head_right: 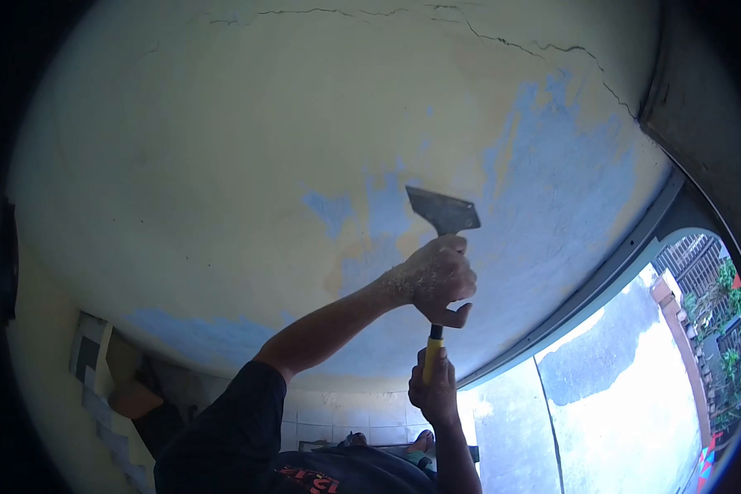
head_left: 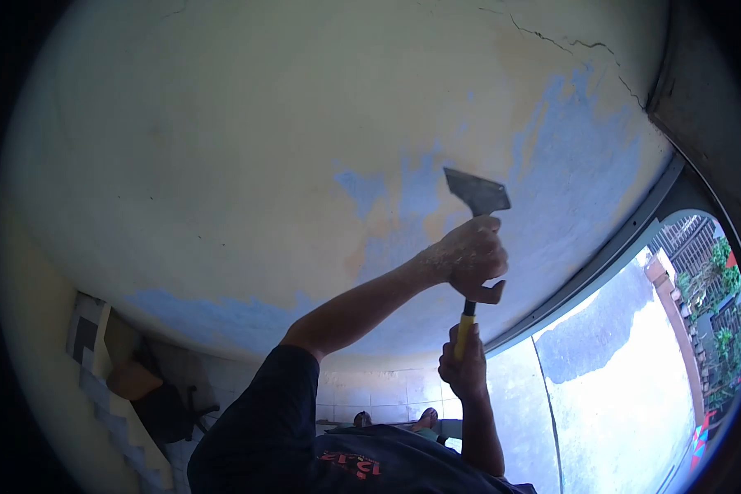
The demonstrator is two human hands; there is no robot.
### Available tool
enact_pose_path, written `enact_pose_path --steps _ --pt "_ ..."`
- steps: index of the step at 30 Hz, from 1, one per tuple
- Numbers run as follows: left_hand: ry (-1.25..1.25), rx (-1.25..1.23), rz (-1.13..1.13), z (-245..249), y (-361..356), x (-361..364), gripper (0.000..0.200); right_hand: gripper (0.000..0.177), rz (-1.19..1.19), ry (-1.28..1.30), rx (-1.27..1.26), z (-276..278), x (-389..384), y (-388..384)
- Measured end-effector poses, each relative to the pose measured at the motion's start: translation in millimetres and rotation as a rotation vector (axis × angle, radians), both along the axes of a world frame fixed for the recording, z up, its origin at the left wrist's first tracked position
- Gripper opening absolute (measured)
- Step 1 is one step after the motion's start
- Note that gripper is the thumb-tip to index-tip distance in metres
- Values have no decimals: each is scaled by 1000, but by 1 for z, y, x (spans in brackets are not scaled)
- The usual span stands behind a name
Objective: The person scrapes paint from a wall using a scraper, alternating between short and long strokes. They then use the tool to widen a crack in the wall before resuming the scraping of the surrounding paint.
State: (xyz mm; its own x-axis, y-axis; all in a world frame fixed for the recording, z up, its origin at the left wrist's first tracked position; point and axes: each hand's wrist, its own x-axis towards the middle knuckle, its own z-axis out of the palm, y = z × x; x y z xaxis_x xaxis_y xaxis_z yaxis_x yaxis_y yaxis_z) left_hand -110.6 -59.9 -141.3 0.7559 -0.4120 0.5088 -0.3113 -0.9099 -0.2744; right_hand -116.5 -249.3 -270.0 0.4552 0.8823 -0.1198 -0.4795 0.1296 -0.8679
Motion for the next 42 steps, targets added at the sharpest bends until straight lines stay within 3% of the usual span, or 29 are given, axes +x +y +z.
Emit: enact_pose_path --steps 4,7,14,20,26,29,32,34,37,39,40,42 --pt "3 -135 -41 -31 14 3 23 53 -14 28 -41 -6 -5 4" --pt "11 -75 -3 -21 19 1 30 55 12 3 -10 -4 -5 14" --pt "-64 -48 -15 2 25 6 26 58 -35 -151 -21 16 2 21" --pt "-127 44 -9 46 33 19 33 58 6 -151 38 49 30 34" --pt "-372 186 38 125 42 48 22 55 4 -235 171 119 64 56" --pt "-327 185 95 155 34 49 22 54 52 -240 207 139 74 50" --pt "-488 154 -75 128 15 42 22 55 86 -204 200 112 72 31" --pt "-409 175 -79 85 -4 30 25 54 131 -176 159 62 70 7" --pt "-125 -22 -31 -3 -29 9 26 47 247 -162 53 0 54 -36" --pt "29 -87 60 -70 -39 2 27 41 140 -246 -163 -34 31 -58" --pt "99 -176 107 -106 -45 0 32 52 141 -343 -347 -44 25 -68" --pt "318 -217 269 -162 -60 -10 43 49 174 -515 -387 -90 28 -87"
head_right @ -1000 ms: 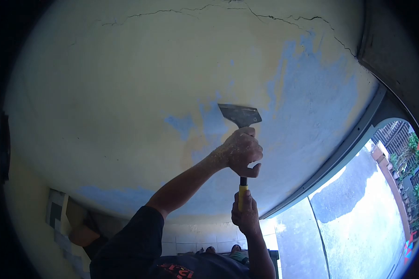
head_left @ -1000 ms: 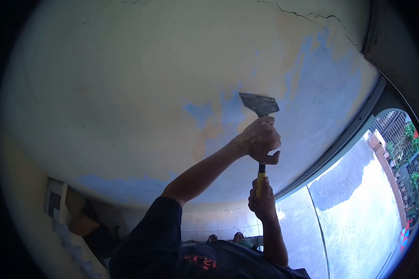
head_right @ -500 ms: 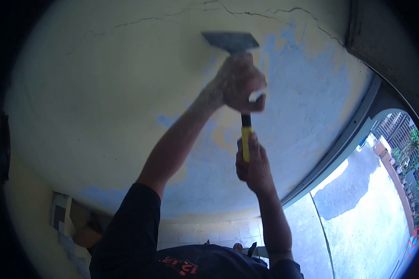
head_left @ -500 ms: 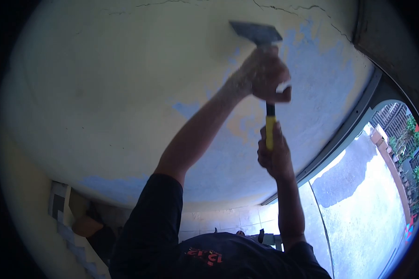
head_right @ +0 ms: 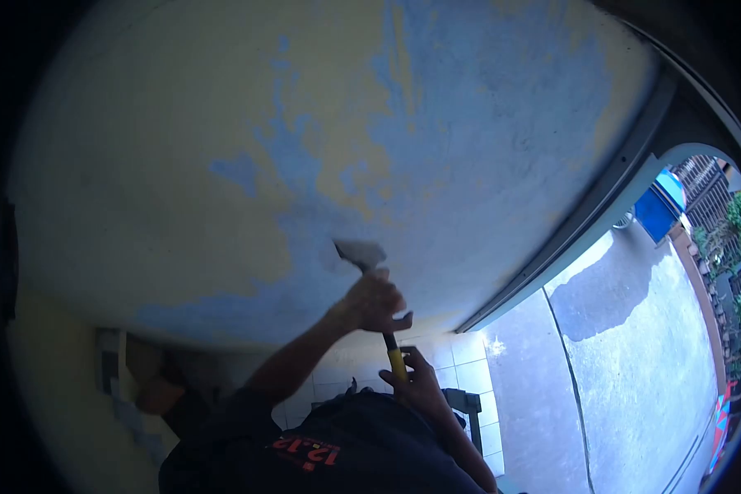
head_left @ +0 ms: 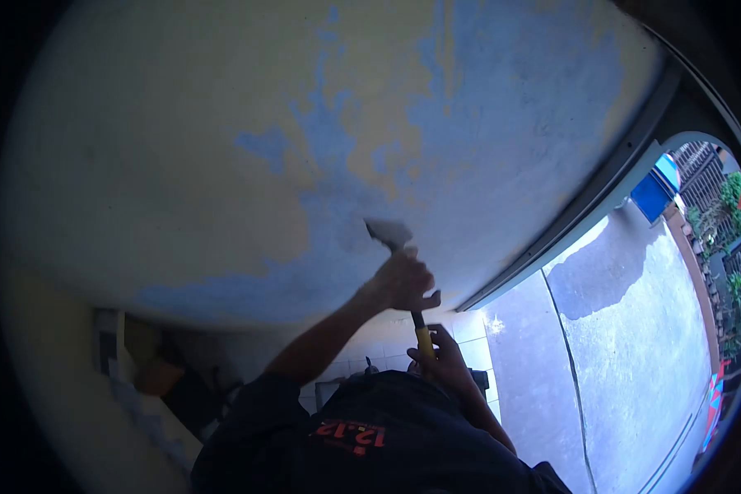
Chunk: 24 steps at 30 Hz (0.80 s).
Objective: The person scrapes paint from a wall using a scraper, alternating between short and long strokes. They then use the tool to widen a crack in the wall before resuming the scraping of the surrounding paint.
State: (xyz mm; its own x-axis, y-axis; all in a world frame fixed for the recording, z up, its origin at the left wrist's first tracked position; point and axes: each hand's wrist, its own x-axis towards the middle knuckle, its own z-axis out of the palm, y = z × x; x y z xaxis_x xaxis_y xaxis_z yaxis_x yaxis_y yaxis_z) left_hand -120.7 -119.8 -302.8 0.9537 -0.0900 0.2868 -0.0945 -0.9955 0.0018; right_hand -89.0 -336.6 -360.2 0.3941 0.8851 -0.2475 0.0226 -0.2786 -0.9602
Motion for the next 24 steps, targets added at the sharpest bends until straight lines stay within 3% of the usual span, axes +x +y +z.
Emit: enact_pose_path --steps 2,4,5,7,8,10,11,14,17,20,24 --pt "169 -98 105 -41 -10 -12 48 47 74 -28 -48 -11 11 -14" --pt "225 -151 176 -56 -21 -23 49 38 82 12 -276 -14 25 -21" --pt "239 -203 177 -62 -25 -28 47 38 100 12 -274 -28 30 -27" --pt "261 -246 197 -64 -30 -32 46 40 176 -280 -52 -65 37 -32" --pt "90 -242 172 -59 -35 -33 43 40 189 -265 -39 -59 40 -27" --pt "-170 -230 137 -51 -39 -36 37 42 202 246 -31 -44 35 -21" --pt "-145 -226 140 -49 -38 -39 37 40 211 277 -39 -37 33 -18" --pt "-406 -72 129 -44 -24 -43 32 38 264 407 36 -56 20 3" --pt "-376 -15 99 -53 6 -42 30 34 174 436 111 -64 -5 27" --pt "-359 -9 90 -54 24 -35 24 34 -46 102 -21 -53 -13 45" --pt "-389 56 97 -38 29 -34 21 41 -64 -52 34 -43 -15 58"
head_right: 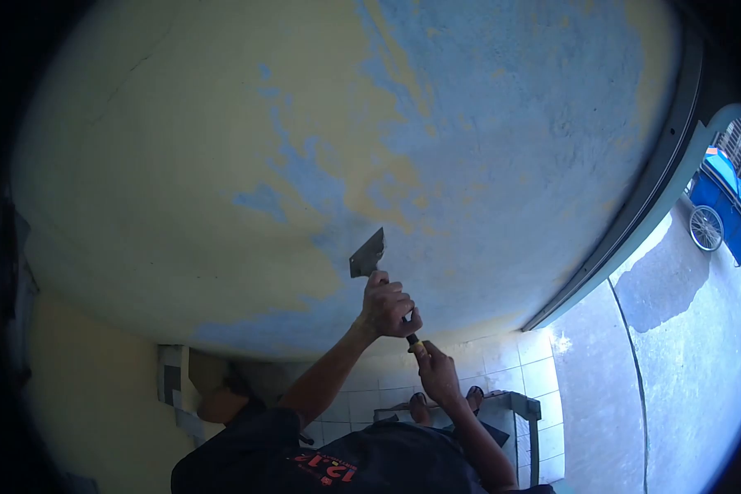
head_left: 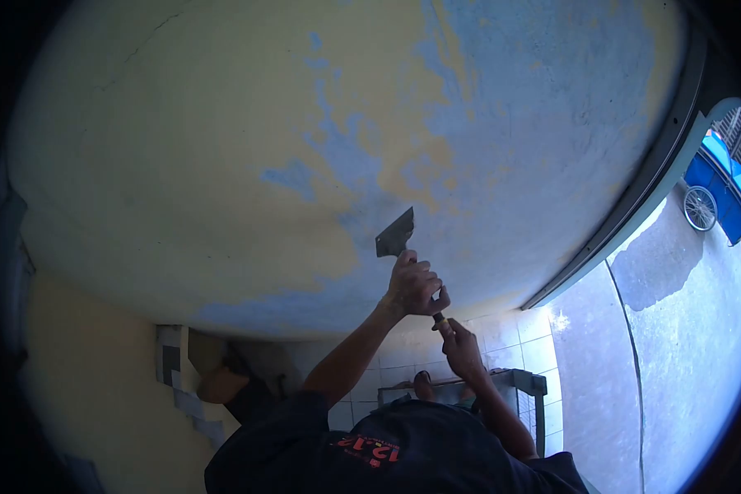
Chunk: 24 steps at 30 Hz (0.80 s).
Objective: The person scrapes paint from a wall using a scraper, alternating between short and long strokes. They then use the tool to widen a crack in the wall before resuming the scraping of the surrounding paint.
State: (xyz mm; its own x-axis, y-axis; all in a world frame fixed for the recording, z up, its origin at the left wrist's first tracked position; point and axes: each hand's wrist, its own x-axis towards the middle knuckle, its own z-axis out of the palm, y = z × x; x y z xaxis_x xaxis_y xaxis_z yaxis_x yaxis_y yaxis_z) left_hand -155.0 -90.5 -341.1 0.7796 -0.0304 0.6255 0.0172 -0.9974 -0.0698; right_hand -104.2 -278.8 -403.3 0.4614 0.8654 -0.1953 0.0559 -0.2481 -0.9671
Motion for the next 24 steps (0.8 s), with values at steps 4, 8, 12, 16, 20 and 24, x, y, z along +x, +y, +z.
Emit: enact_pose_path --steps 4,8,12,16,20,24 --pt "-40 69 -9 9 -2 -1 21 51 -17 -7 41 -2 -3 3" --pt "-19 99 -56 25 1 -3 22 59 -22 127 58 1 -11 8" --pt "46 99 -103 26 11 -7 24 59 -49 198 73 -11 -26 23" --pt "87 123 -162 34 19 -8 25 60 -56 211 169 -22 -38 38" --pt "113 129 -177 31 27 -9 25 65 -42 221 195 -23 -42 47" --pt "125 169 -180 36 25 -10 26 68 -57 249 218 -20 -43 45"
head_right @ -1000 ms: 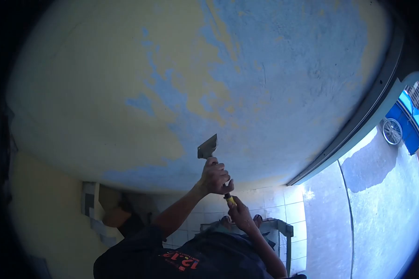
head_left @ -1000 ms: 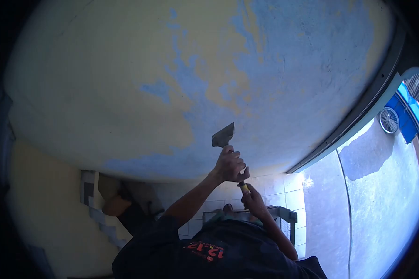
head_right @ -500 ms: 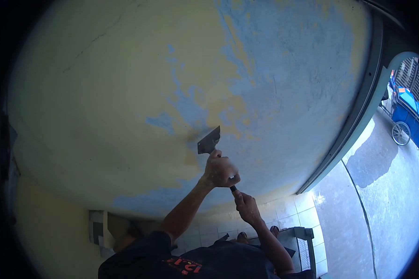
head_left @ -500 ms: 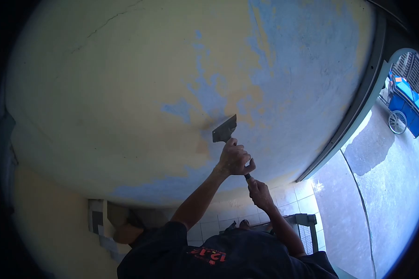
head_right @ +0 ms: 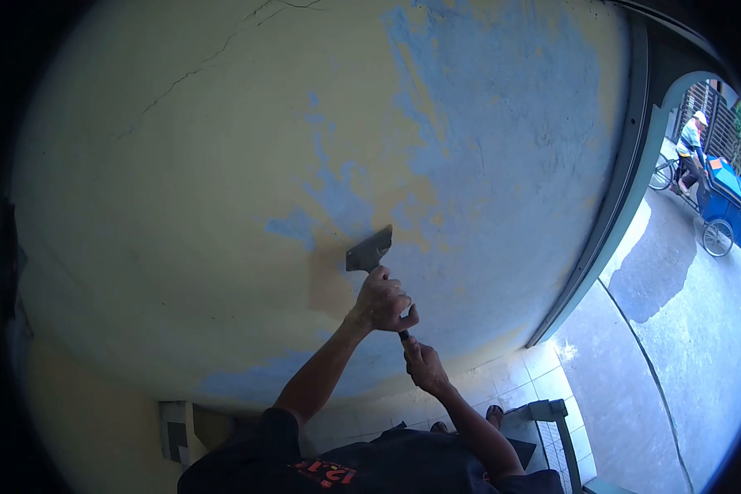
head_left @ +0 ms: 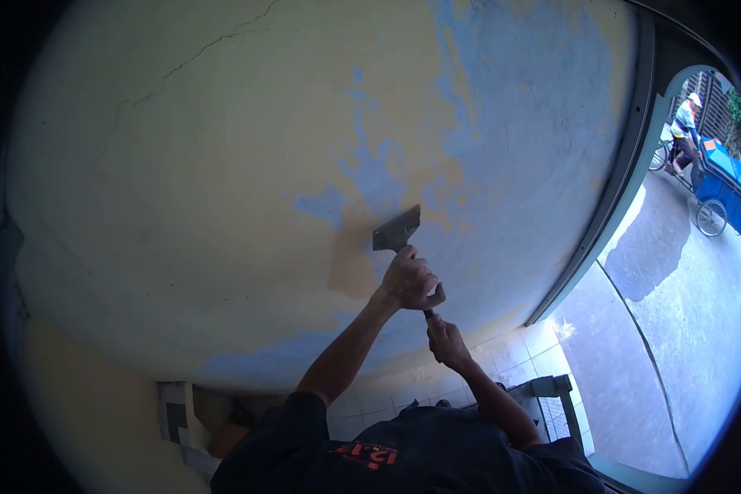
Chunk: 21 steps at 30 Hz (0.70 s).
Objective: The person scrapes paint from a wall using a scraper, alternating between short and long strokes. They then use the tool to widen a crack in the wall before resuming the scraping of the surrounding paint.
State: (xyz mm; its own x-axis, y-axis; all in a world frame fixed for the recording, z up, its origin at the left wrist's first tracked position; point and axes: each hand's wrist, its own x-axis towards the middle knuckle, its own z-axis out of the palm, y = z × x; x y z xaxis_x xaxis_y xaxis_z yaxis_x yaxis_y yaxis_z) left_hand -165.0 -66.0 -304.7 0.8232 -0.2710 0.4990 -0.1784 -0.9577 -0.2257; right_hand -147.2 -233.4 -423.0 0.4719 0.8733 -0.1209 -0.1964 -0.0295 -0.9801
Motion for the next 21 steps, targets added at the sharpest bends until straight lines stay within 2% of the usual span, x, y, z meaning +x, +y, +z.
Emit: enact_pose_path --steps 2,4,6,9,12,15,17,19,21 --pt "18 33 9 5 -1 0 26 69 16 -1 19 -4 4 0" --pt "-88 106 11 27 2 4 26 70 -16 -130 52 12 16 11" --pt "-205 154 -4 75 14 11 26 68 -13 -176 100 61 32 26" --pt "-251 235 -9 137 16 19 26 71 50 -169 115 126 51 30" --pt "-234 240 -10 158 10 13 26 72 7 -174 160 137 39 29" --pt "-180 248 -34 113 -1 -7 27 71 -16 -155 127 89 9 13" --pt "3 151 -35 65 -6 -23 28 68 98 50 53 49 -12 -4" --pt "78 101 -34 22 -8 -30 29 68 127 148 42 23 -27 -13" --pt "146 47 -38 10 -3 -30 30 69 140 229 -30 5 -31 -10"
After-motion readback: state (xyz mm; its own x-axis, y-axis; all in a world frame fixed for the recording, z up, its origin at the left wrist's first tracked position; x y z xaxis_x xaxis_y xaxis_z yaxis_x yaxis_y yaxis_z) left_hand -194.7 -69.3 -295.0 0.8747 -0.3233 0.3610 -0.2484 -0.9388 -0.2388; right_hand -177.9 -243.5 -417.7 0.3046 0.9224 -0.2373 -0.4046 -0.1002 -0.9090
